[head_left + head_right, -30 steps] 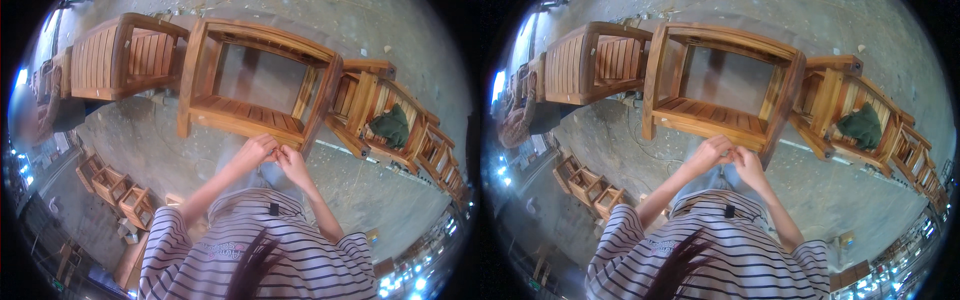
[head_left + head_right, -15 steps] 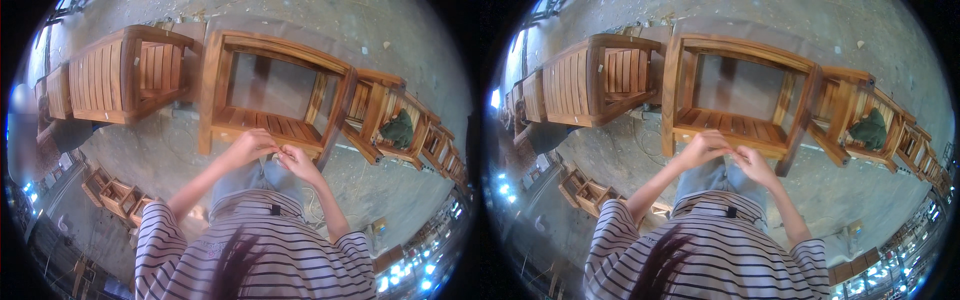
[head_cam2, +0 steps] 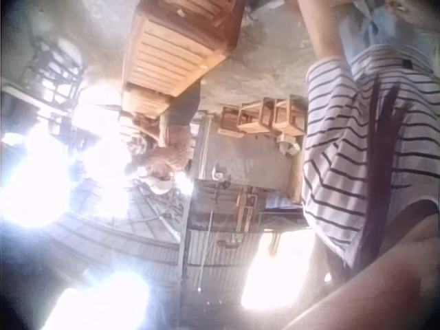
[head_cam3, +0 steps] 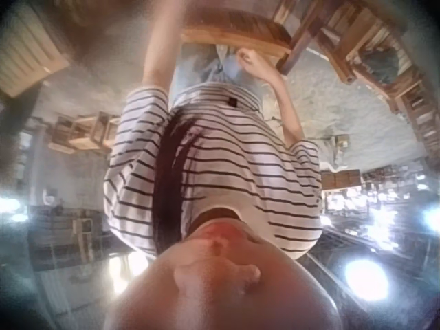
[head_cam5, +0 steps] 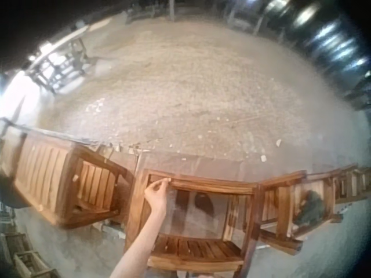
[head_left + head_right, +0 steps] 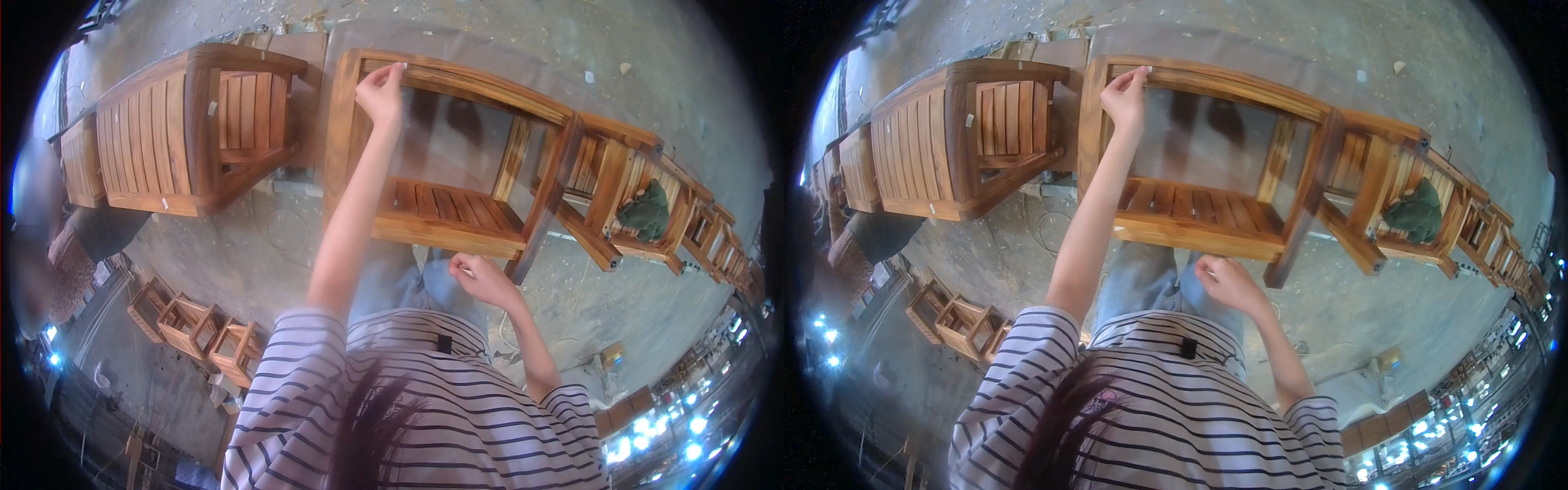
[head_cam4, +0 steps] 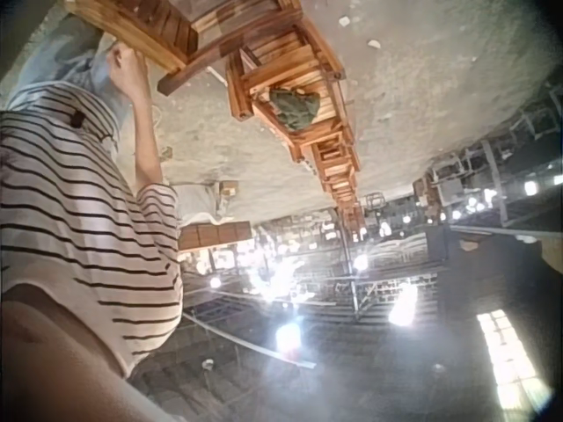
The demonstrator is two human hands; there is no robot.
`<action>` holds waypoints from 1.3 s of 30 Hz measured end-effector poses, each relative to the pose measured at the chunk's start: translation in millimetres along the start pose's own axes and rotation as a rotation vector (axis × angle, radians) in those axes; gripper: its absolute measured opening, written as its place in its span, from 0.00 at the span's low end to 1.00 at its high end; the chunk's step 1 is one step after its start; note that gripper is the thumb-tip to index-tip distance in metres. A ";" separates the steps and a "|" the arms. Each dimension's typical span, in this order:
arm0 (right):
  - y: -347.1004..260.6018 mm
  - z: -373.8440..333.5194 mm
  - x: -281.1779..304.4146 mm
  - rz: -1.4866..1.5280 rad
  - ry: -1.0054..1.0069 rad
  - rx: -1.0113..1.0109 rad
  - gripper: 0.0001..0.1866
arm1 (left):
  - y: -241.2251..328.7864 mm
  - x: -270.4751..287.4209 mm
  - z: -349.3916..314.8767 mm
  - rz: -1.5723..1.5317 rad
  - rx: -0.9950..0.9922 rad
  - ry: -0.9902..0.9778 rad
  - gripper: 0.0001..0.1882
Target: Applying protective or marking tape to the edges and joints of wooden furniture pieces during manufacturing.
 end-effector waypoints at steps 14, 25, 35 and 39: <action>100.1 -4.2 105.0 0.589 0.734 0.088 0.05 | -48.1 -18.3 -4.7 -0.073 -0.048 0.337 0.29; 239.7 64.1 192.0 0.613 1.325 -0.030 0.09 | -37.4 -38.1 -43.1 -0.095 0.159 -0.066 0.20; 240.7 132.8 216.0 0.916 1.058 -0.346 0.16 | -22.6 113.2 45.9 0.724 0.148 -0.196 0.44; 220.5 131.0 228.1 1.208 1.025 -0.402 0.18 | -30.0 116.1 50.5 0.747 0.178 -0.257 0.49</action>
Point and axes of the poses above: each hand's wrist, its own z-axis towards the middle knuckle, its own x-axis out of the back of the hand, y = z × x, the point moved 4 cm from there along z, towards the middle knuckle, and after that the axes turned 7 degrees about -x, right-handed, at the moved point
